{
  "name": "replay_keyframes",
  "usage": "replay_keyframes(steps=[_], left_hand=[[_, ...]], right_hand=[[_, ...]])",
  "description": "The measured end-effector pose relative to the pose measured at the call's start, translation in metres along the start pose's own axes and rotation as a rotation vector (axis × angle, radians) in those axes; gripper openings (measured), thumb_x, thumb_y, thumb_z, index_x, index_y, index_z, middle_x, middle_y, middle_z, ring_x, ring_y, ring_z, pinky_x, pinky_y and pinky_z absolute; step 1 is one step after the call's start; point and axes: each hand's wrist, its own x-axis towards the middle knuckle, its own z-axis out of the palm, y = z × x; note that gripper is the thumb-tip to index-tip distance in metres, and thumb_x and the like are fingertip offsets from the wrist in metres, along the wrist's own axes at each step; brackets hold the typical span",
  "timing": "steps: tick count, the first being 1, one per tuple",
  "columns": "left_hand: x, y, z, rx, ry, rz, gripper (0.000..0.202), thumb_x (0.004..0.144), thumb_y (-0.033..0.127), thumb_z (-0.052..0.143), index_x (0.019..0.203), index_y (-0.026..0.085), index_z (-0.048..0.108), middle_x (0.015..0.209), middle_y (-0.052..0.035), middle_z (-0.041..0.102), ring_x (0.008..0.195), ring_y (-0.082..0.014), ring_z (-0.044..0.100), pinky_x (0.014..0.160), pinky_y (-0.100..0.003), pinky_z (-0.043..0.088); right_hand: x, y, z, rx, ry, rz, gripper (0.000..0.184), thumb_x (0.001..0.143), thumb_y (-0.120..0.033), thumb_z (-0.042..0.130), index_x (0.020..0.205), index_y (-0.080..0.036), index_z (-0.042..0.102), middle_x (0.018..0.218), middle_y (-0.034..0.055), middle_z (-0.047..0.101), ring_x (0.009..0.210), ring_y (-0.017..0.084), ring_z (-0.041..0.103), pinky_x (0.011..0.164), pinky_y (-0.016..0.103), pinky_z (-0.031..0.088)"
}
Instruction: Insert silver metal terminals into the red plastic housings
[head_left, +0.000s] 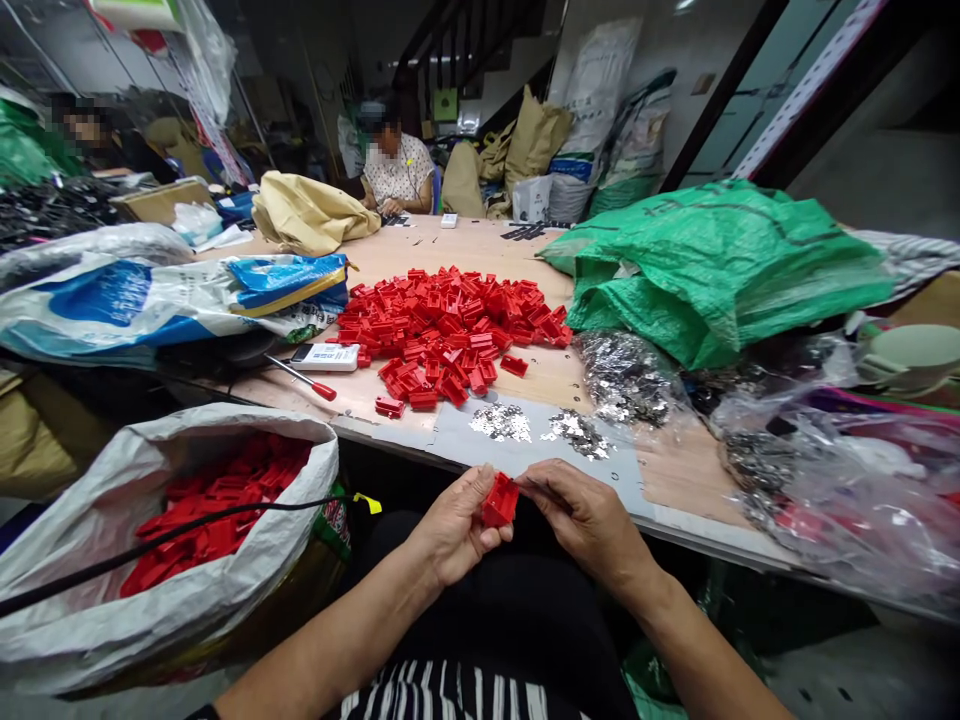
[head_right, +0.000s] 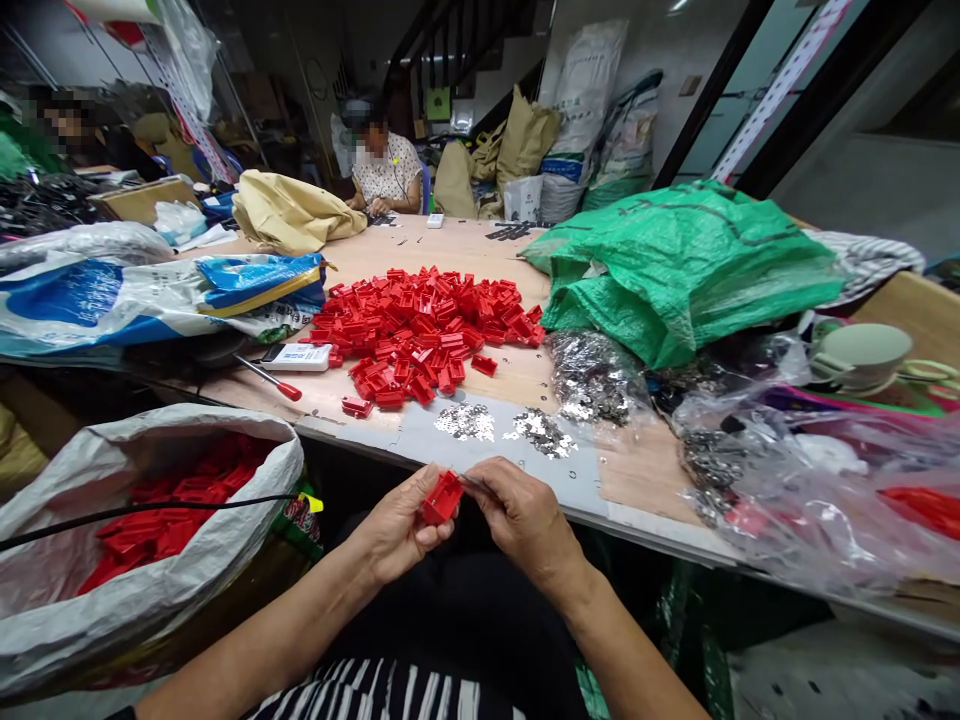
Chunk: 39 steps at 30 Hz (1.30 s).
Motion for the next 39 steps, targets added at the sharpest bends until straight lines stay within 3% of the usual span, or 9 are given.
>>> replay_keyframes(steps=[6,24,29,32,35,39], left_hand=[[-0.002,-0.001,-0.001,0.041,0.010,-0.017,0.032,0.078,0.042,0.065,0.086,0.015,0.051,0.063,-0.0003,0.056,0.042,-0.0070,0.055,0.032,-0.010,0.026],[0.001,-0.008,-0.004,0.083,-0.043,-0.043,0.034,0.077,0.045,0.065,0.084,0.015,0.051,0.062,0.0015,0.054,0.041,-0.0067,0.055,0.032,-0.011,0.027],[0.001,-0.007,-0.004,0.015,-0.018,-0.102,0.035,0.075,0.043,0.068,0.084,0.015,0.051,0.065,-0.0001,0.056,0.042,-0.0057,0.054,0.031,-0.010,0.025],[0.001,-0.005,-0.004,-0.001,0.005,-0.113,0.035,0.074,0.043,0.069,0.086,0.016,0.050,0.064,-0.0001,0.056,0.042,-0.0063,0.054,0.031,-0.009,0.025],[0.000,-0.006,-0.003,0.000,0.007,-0.101,0.036,0.073,0.042,0.070,0.085,0.017,0.049,0.065,0.0004,0.057,0.042,-0.0063,0.055,0.032,-0.009,0.027],[-0.001,-0.008,-0.003,0.043,0.003,-0.048,0.035,0.075,0.044,0.068,0.083,0.017,0.048,0.064,0.0012,0.056,0.042,-0.0061,0.055,0.033,-0.010,0.030]], right_hand=[[0.000,0.003,-0.005,-0.042,-0.116,-0.038,0.013,0.092,-0.016,0.048,0.092,-0.021,0.060,0.087,0.0050,0.066,0.078,0.016,0.062,0.069,0.027,0.049],[0.001,0.001,-0.006,-0.024,-0.279,0.026,0.017,0.090,-0.015,0.047,0.092,-0.021,0.063,0.086,0.0050,0.065,0.078,0.017,0.061,0.071,0.027,0.049],[0.002,0.002,-0.011,0.143,-0.338,0.132,0.020,0.093,-0.025,0.046,0.093,-0.021,0.066,0.088,0.0053,0.064,0.081,0.017,0.060,0.074,0.028,0.049],[-0.002,0.008,-0.013,0.245,-0.260,0.254,0.021,0.092,-0.030,0.048,0.099,-0.021,0.065,0.095,0.0057,0.066,0.086,0.018,0.061,0.076,0.028,0.048],[-0.006,0.011,-0.010,0.239,-0.246,0.342,0.018,0.091,-0.032,0.050,0.092,-0.020,0.063,0.085,0.0028,0.067,0.075,0.016,0.060,0.069,0.026,0.047],[-0.006,0.008,-0.005,0.166,-0.269,0.340,0.022,0.091,-0.035,0.049,0.080,-0.020,0.059,0.071,-0.0007,0.062,0.064,0.013,0.055,0.060,0.024,0.042]])
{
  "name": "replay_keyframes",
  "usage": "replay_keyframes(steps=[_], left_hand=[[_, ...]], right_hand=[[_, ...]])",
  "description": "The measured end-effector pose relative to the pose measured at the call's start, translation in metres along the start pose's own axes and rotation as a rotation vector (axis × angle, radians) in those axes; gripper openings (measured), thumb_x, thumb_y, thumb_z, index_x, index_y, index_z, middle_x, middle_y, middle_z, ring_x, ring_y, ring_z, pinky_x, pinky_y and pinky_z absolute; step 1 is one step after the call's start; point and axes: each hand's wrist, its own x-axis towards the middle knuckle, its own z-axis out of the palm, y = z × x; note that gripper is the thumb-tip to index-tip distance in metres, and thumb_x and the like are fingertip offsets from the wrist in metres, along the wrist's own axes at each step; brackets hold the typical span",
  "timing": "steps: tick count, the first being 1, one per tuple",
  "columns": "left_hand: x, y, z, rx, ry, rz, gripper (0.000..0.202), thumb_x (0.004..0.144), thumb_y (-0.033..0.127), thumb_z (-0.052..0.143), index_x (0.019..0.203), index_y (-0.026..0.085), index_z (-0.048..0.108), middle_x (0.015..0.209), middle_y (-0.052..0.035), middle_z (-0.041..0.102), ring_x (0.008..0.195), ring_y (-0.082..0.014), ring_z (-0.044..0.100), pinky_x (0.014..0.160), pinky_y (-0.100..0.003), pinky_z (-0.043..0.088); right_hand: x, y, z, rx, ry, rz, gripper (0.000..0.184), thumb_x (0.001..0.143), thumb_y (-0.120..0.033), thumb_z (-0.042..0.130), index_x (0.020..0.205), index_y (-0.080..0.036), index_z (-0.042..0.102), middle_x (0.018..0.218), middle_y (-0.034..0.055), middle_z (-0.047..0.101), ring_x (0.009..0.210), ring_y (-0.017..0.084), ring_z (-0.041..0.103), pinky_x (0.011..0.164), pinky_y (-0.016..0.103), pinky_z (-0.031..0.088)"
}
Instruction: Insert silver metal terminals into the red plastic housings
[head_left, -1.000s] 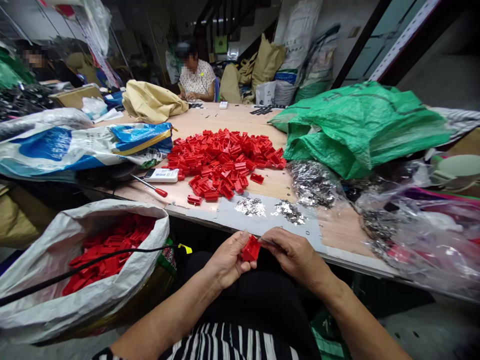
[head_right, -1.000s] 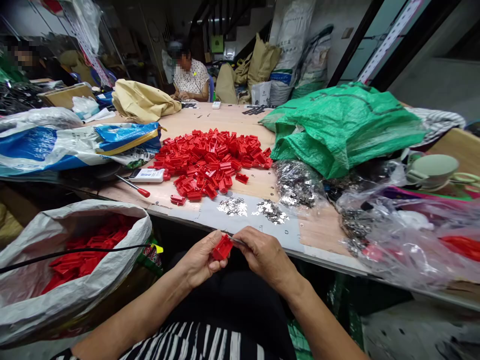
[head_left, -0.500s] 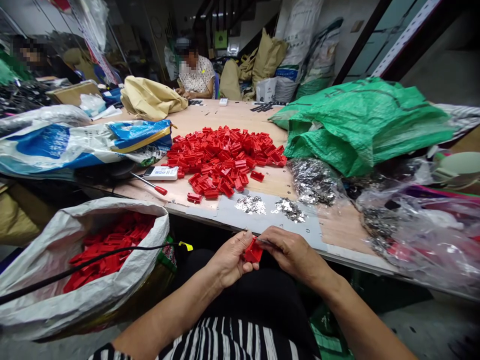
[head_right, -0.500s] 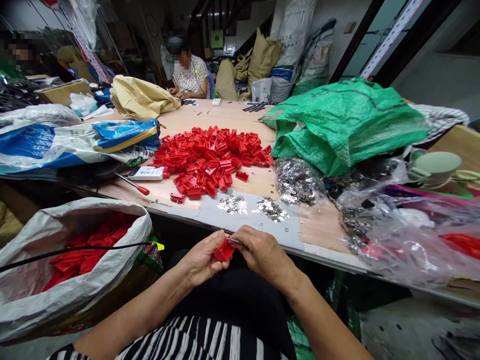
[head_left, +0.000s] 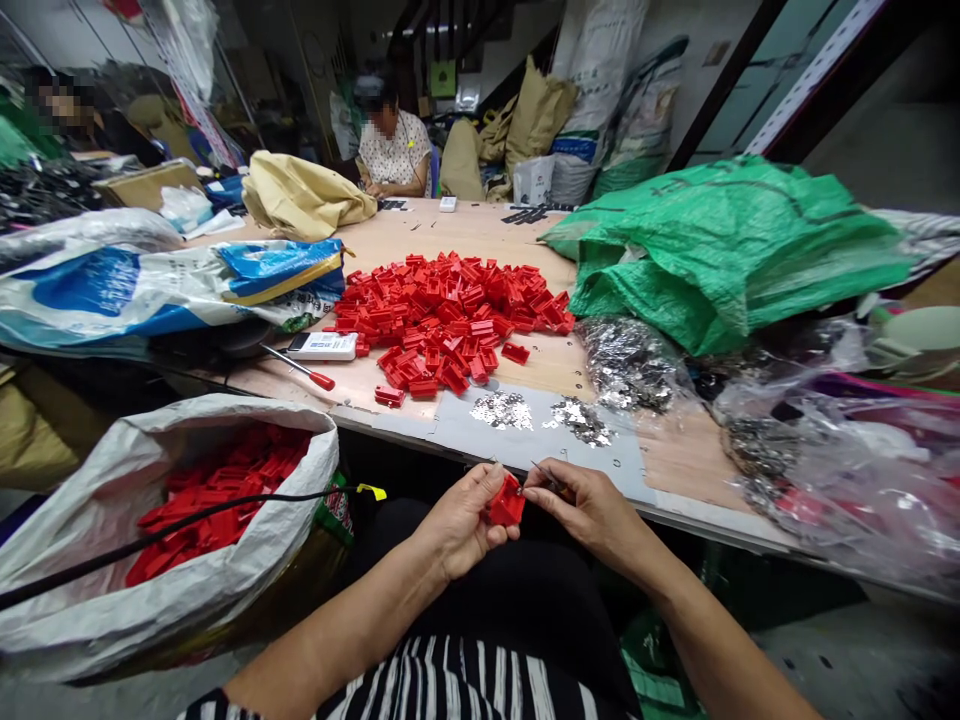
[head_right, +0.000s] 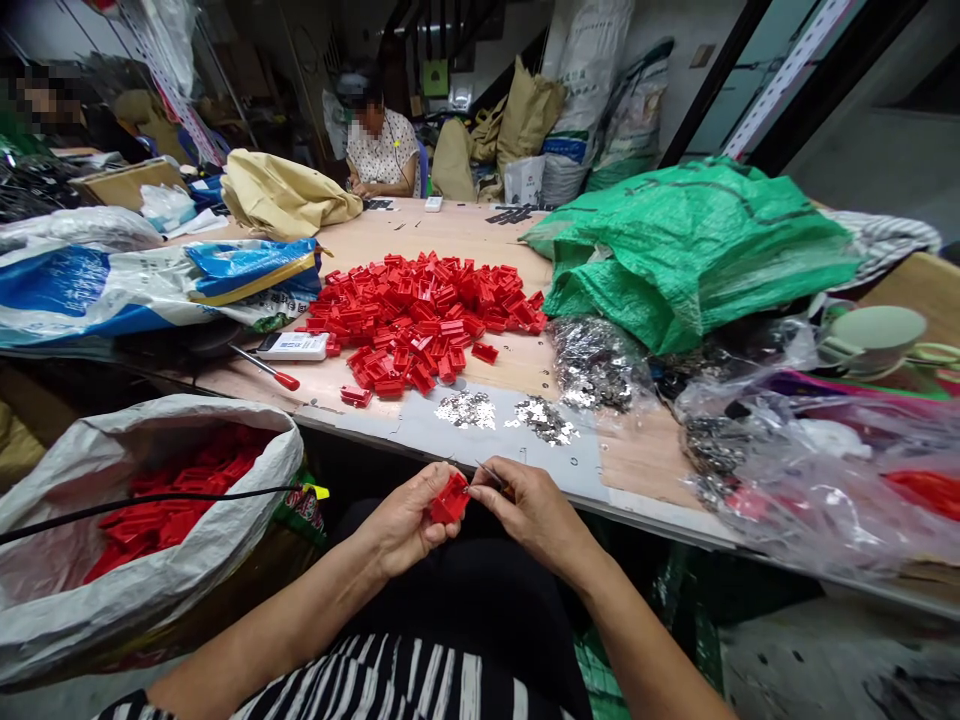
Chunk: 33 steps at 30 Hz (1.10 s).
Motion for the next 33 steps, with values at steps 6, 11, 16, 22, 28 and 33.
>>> replay_keyframes(steps=[6,11,16,22,28,33], left_hand=[[0.000,-0.002,0.001,0.051,0.013,0.056,0.036,0.075,0.047,0.067,0.084,0.017,0.047,0.065,0.0016,0.058,0.040,-0.0064,0.056,0.034,-0.011,0.033],[0.001,-0.003,0.002,0.032,0.041,0.086,0.038,0.073,0.046,0.069,0.084,0.017,0.047,0.065,0.0023,0.058,0.041,-0.0064,0.055,0.034,-0.011,0.034],[0.002,-0.002,0.004,-0.006,0.059,0.104,0.040,0.071,0.046,0.071,0.083,0.017,0.049,0.067,0.0022,0.058,0.043,-0.0057,0.055,0.035,-0.012,0.035],[0.004,-0.004,0.001,0.010,0.039,0.086,0.038,0.073,0.046,0.070,0.085,0.017,0.049,0.066,0.0017,0.059,0.042,-0.0062,0.056,0.034,-0.011,0.034],[0.004,-0.007,-0.004,0.043,0.003,0.043,0.036,0.076,0.046,0.067,0.086,0.016,0.050,0.065,0.0014,0.057,0.040,-0.0053,0.054,0.034,-0.010,0.031],[0.003,-0.005,-0.002,0.035,0.020,0.030,0.038,0.072,0.046,0.070,0.086,0.017,0.050,0.063,0.0027,0.056,0.040,-0.0055,0.054,0.033,-0.010,0.030]], right_hand=[[0.001,-0.008,0.006,-0.039,0.026,0.037,0.024,0.090,-0.035,0.047,0.075,-0.019,0.057,0.064,-0.0025,0.058,0.057,0.011,0.050,0.055,0.022,0.039],[0.002,-0.007,0.016,0.012,0.117,0.121,0.020,0.086,-0.033,0.049,0.073,-0.020,0.057,0.062,-0.0032,0.056,0.055,0.011,0.047,0.051,0.022,0.037],[0.003,-0.010,0.015,-0.073,0.190,0.104,0.015,0.084,-0.027,0.048,0.072,-0.021,0.056,0.061,-0.0029,0.057,0.054,0.012,0.049,0.052,0.022,0.038],[0.004,-0.019,0.012,-0.223,0.175,0.089,0.015,0.082,-0.025,0.049,0.068,-0.022,0.052,0.064,-0.0007,0.060,0.055,0.013,0.052,0.050,0.023,0.037],[0.003,-0.019,0.006,-0.191,0.038,0.102,0.015,0.084,-0.026,0.050,0.071,-0.021,0.055,0.067,-0.0013,0.062,0.059,0.014,0.054,0.053,0.024,0.037],[0.006,-0.003,-0.001,0.061,0.032,0.085,0.012,0.086,-0.030,0.052,0.080,-0.021,0.056,0.076,-0.0012,0.062,0.071,0.014,0.055,0.065,0.025,0.043]])
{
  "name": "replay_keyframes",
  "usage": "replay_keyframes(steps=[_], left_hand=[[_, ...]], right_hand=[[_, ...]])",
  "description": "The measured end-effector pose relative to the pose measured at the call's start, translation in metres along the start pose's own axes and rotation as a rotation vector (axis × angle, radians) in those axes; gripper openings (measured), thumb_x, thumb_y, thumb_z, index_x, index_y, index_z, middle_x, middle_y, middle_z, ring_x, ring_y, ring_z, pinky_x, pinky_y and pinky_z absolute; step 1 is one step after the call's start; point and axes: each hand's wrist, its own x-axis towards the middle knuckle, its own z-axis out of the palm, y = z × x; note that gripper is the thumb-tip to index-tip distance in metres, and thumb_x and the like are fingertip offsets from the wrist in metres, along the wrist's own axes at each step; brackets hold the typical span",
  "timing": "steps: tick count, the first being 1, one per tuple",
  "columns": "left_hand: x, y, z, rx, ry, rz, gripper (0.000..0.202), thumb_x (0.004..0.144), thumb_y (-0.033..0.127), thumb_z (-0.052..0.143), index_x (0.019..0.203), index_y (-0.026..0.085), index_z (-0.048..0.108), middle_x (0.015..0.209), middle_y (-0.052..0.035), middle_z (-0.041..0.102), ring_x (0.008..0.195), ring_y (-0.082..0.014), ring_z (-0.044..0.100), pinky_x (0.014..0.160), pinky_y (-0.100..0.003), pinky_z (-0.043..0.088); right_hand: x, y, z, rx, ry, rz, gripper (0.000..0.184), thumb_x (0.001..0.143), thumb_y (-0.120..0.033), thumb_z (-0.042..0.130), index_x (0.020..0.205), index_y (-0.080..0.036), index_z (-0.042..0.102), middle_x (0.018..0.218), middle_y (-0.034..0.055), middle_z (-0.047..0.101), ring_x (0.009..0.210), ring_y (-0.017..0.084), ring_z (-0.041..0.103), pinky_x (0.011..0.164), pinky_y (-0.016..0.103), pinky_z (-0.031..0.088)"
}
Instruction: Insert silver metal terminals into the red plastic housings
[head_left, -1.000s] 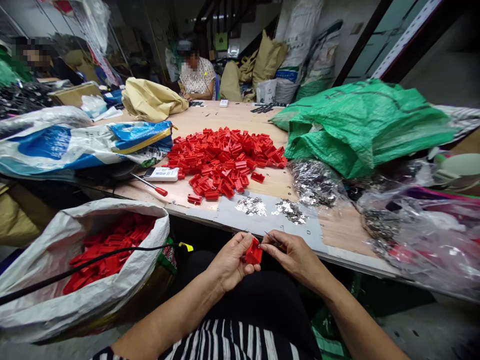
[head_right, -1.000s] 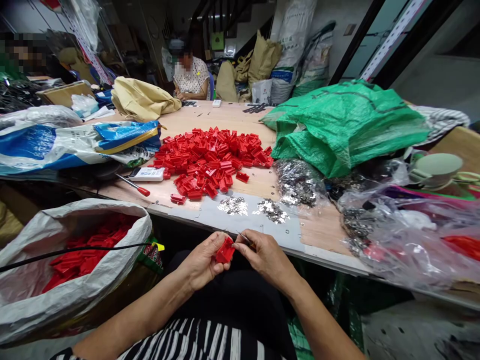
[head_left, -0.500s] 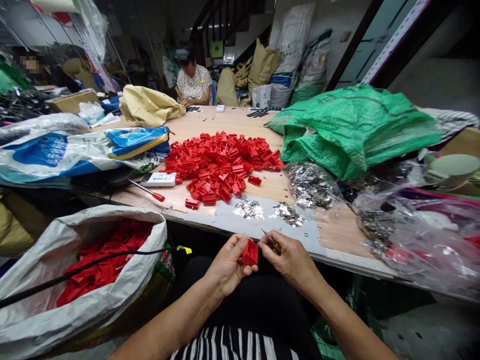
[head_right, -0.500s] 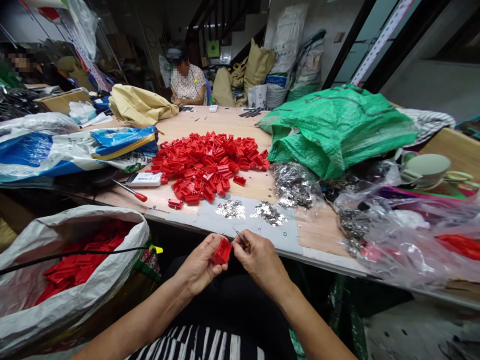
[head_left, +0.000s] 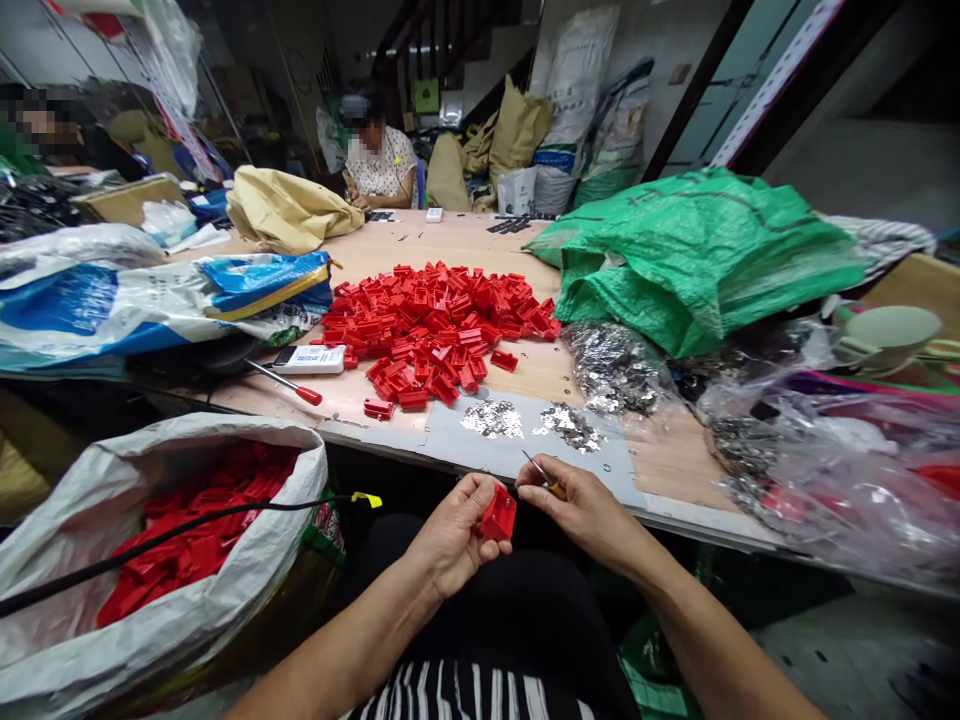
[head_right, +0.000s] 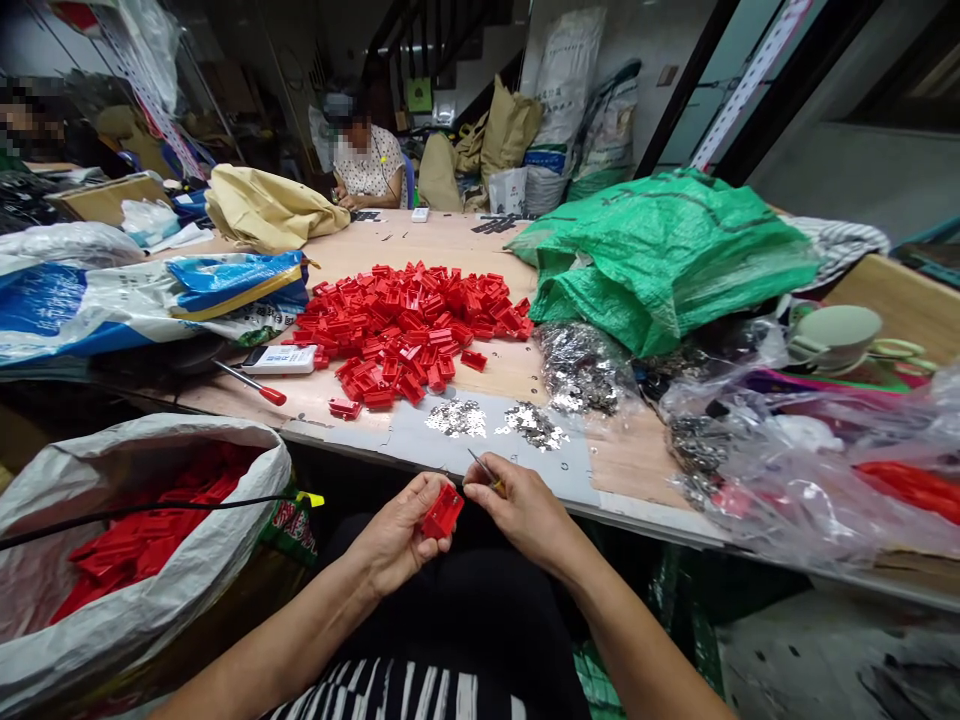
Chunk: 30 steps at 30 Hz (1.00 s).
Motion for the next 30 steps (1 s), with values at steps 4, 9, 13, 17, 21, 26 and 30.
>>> replay_keyframes(steps=[4,9,13,17,21,26,30], left_hand=[[-0.001,0.000,0.001,0.001,-0.020,0.006,0.039,0.072,0.048,0.070,0.087,0.018,0.050,0.064,0.0023,0.057,0.040,-0.0060,0.055,0.033,-0.011,0.031],[0.000,-0.004,-0.004,0.100,-0.086,0.029,0.034,0.075,0.045,0.067,0.087,0.017,0.052,0.063,0.0022,0.060,0.033,-0.0060,0.051,0.033,-0.016,0.038],[0.005,-0.004,-0.006,0.165,-0.094,0.046,0.032,0.075,0.043,0.067,0.083,0.016,0.053,0.058,0.0026,0.058,0.031,-0.0059,0.048,0.032,-0.016,0.036],[0.006,0.006,-0.005,0.225,-0.044,0.055,0.044,0.081,0.052,0.056,0.105,0.015,0.056,0.070,-0.0033,0.063,0.045,-0.0112,0.060,0.038,-0.017,0.041],[0.001,0.012,-0.008,0.451,0.025,0.272,0.049,0.083,0.049,0.055,0.121,0.018,0.055,0.104,-0.0118,0.064,0.072,-0.0163,0.066,0.061,-0.026,0.052],[-0.001,0.007,-0.013,1.021,0.053,0.841,0.049,0.070,0.026,0.075,0.117,0.025,0.061,0.111,-0.0076,0.063,0.094,-0.0195,0.060,0.082,-0.033,0.051],[0.002,0.004,-0.012,1.192,0.071,1.030,0.033,0.079,0.017,0.066,0.110,0.023,0.061,0.101,-0.0054,0.067,0.095,-0.0186,0.060,0.086,-0.034,0.050]], right_hand=[[0.004,0.008,0.002,0.096,-0.054,0.027,0.012,0.084,-0.029,0.055,0.076,-0.020,0.053,0.071,-0.0029,0.055,0.066,0.012,0.049,0.061,0.023,0.041],[0.003,0.011,0.008,0.171,-0.152,0.033,0.012,0.081,-0.023,0.058,0.075,-0.019,0.048,0.071,-0.0051,0.048,0.066,0.011,0.044,0.060,0.022,0.037],[0.001,0.015,0.012,0.208,-0.149,0.051,0.015,0.080,-0.025,0.059,0.074,-0.019,0.046,0.070,-0.0052,0.046,0.066,0.011,0.041,0.060,0.022,0.035],[0.004,0.021,0.014,0.335,-0.067,0.082,0.021,0.082,-0.035,0.059,0.077,-0.019,0.046,0.072,-0.0046,0.045,0.067,0.011,0.041,0.061,0.023,0.036],[0.006,0.027,0.012,0.344,0.034,0.121,0.028,0.080,-0.042,0.061,0.079,-0.019,0.046,0.071,-0.0048,0.044,0.065,0.011,0.040,0.060,0.023,0.034],[0.006,0.029,0.017,0.347,0.081,0.131,0.029,0.079,-0.045,0.061,0.078,-0.020,0.046,0.072,-0.0041,0.045,0.066,0.012,0.042,0.061,0.023,0.035],[0.005,0.027,0.021,0.347,0.074,0.117,0.027,0.079,-0.043,0.061,0.077,-0.021,0.045,0.070,-0.0044,0.043,0.066,0.012,0.040,0.060,0.024,0.035]])
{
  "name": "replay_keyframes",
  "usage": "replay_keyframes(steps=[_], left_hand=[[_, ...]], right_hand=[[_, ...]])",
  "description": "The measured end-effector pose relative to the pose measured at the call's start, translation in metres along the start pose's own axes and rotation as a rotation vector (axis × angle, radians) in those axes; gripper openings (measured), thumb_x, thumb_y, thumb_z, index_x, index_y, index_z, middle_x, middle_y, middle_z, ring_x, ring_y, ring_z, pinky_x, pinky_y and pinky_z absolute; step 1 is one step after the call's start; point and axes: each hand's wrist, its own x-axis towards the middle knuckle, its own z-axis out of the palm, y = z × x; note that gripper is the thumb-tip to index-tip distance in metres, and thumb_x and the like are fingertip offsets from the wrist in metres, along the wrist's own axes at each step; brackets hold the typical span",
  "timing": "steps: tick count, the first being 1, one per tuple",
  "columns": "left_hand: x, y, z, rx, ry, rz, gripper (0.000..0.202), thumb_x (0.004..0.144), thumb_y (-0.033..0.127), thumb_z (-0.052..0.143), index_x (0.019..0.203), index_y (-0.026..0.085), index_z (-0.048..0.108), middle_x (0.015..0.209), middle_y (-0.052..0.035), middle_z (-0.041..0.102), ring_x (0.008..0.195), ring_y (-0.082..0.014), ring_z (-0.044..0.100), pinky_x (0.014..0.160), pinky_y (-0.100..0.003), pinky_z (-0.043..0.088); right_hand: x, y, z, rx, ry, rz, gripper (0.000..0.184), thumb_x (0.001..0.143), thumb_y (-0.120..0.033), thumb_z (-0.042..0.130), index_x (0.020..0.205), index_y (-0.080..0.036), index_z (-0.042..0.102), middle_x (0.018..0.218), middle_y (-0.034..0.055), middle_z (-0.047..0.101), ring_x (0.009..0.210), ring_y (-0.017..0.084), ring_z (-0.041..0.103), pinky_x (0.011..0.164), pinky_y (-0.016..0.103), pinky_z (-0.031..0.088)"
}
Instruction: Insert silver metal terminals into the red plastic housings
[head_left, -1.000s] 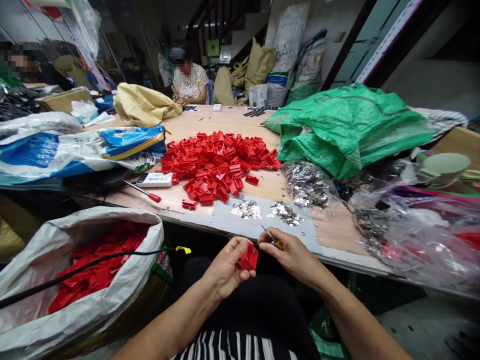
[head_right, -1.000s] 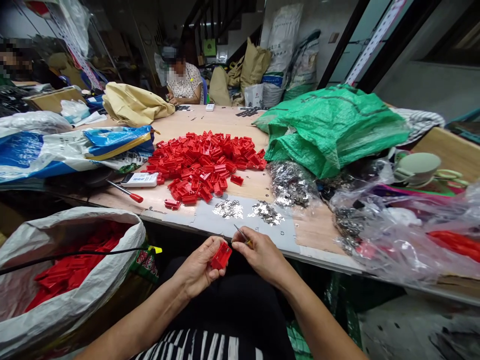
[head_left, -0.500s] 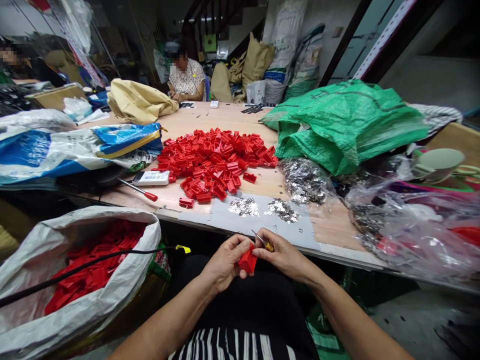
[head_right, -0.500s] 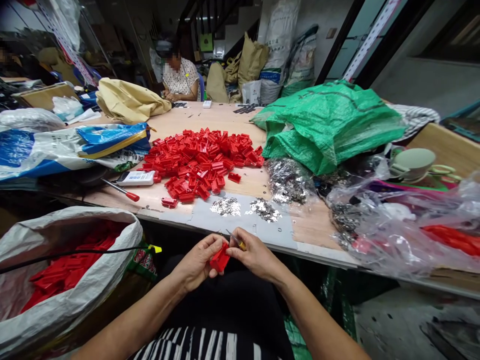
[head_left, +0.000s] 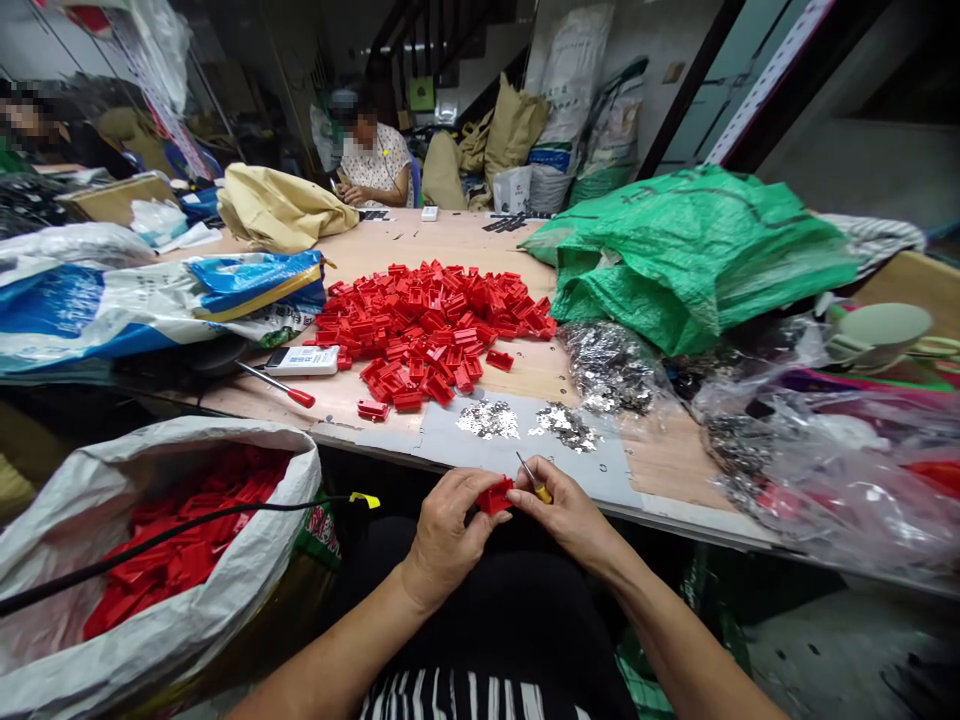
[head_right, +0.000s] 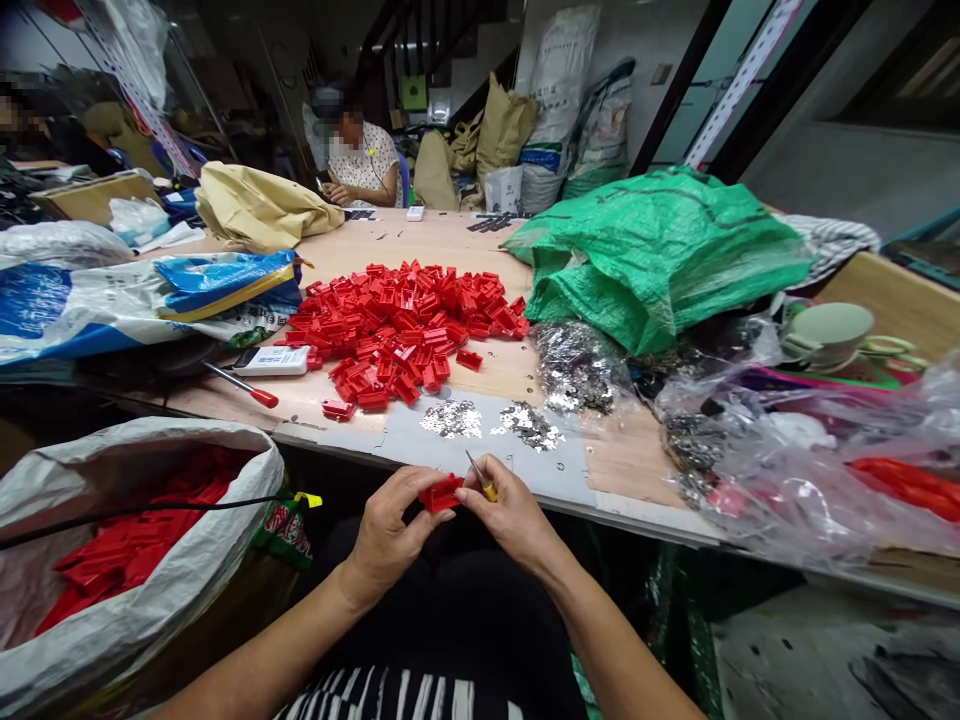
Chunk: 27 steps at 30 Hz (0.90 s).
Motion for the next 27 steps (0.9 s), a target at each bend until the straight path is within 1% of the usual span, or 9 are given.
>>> replay_keyframes(steps=[3,6,9,12,16,18,21,24,27], left_hand=[[-0.002,0.001,0.002,0.066,-0.012,0.036,0.028,0.080,0.015,0.064,0.107,0.022,0.061,0.099,-0.0046,0.069,0.091,-0.0186,0.061,0.082,-0.033,0.050],[-0.007,0.000,0.004,0.094,-0.013,0.058,0.028,0.081,0.011,0.061,0.107,0.021,0.060,0.098,-0.0047,0.070,0.089,-0.0184,0.062,0.081,-0.033,0.050],[-0.010,-0.002,0.006,0.081,-0.010,0.047,0.030,0.081,0.010,0.061,0.108,0.021,0.060,0.099,-0.0050,0.069,0.090,-0.0185,0.061,0.081,-0.033,0.050],[-0.010,-0.005,0.006,0.012,-0.008,-0.027,0.028,0.079,0.014,0.064,0.106,0.022,0.061,0.098,-0.0045,0.068,0.091,-0.0181,0.062,0.082,-0.032,0.050],[-0.004,-0.010,0.003,-0.085,0.016,-0.181,0.025,0.078,0.023,0.067,0.103,0.021,0.062,0.096,-0.0041,0.067,0.090,-0.0177,0.062,0.082,-0.031,0.049],[-0.002,-0.012,0.000,-0.131,0.025,-0.244,0.025,0.079,0.026,0.067,0.103,0.022,0.062,0.097,-0.0040,0.066,0.089,-0.0177,0.062,0.081,-0.030,0.049],[0.002,-0.018,-0.003,-0.178,0.053,-0.296,0.024,0.081,0.026,0.065,0.103,0.022,0.060,0.098,-0.0040,0.065,0.090,-0.0177,0.061,0.082,-0.031,0.049],[0.006,-0.024,-0.006,-0.188,0.073,-0.316,0.023,0.081,0.022,0.063,0.104,0.022,0.060,0.099,-0.0039,0.064,0.092,-0.0178,0.061,0.084,-0.031,0.048],[0.010,-0.027,-0.007,-0.172,0.078,-0.304,0.025,0.081,0.018,0.062,0.106,0.022,0.059,0.102,-0.0041,0.063,0.094,-0.0182,0.060,0.086,-0.031,0.047]], right_hand=[[-0.001,0.002,0.004,0.002,-0.021,-0.014,0.023,0.080,-0.037,0.059,0.075,-0.020,0.045,0.070,-0.0046,0.042,0.066,0.012,0.039,0.060,0.024,0.035],[-0.001,0.007,0.009,0.002,-0.026,-0.033,0.020,0.082,-0.034,0.056,0.075,-0.021,0.043,0.070,-0.0048,0.041,0.067,0.012,0.039,0.062,0.024,0.035],[-0.002,0.010,0.010,-0.035,-0.012,-0.050,0.020,0.083,-0.034,0.055,0.075,-0.021,0.042,0.071,-0.0043,0.042,0.069,0.013,0.039,0.063,0.024,0.035],[-0.002,0.010,0.008,-0.060,-0.011,-0.032,0.021,0.083,-0.037,0.056,0.075,-0.021,0.044,0.070,-0.0046,0.042,0.067,0.012,0.038,0.062,0.024,0.034],[0.000,0.007,0.004,-0.018,-0.015,-0.029,0.024,0.083,-0.041,0.057,0.077,-0.020,0.047,0.071,-0.0042,0.044,0.067,0.012,0.041,0.062,0.024,0.036],[0.001,0.006,0.003,-0.024,-0.011,-0.027,0.024,0.084,-0.043,0.056,0.082,-0.020,0.051,0.075,-0.0027,0.048,0.071,0.013,0.045,0.066,0.024,0.039],[0.003,0.005,0.000,-0.113,0.033,-0.025,0.027,0.087,-0.044,0.050,0.098,-0.021,0.056,0.088,0.0017,0.056,0.084,0.017,0.053,0.075,0.028,0.044],[0.005,0.006,-0.005,-0.241,0.081,-0.060,0.032,0.090,-0.044,0.043,0.109,-0.022,0.058,0.099,0.0060,0.060,0.097,0.021,0.056,0.084,0.034,0.046],[0.008,0.009,-0.010,-0.363,0.103,-0.115,0.032,0.091,-0.039,0.041,0.113,-0.024,0.059,0.108,0.0081,0.060,0.105,0.023,0.055,0.092,0.038,0.044]])
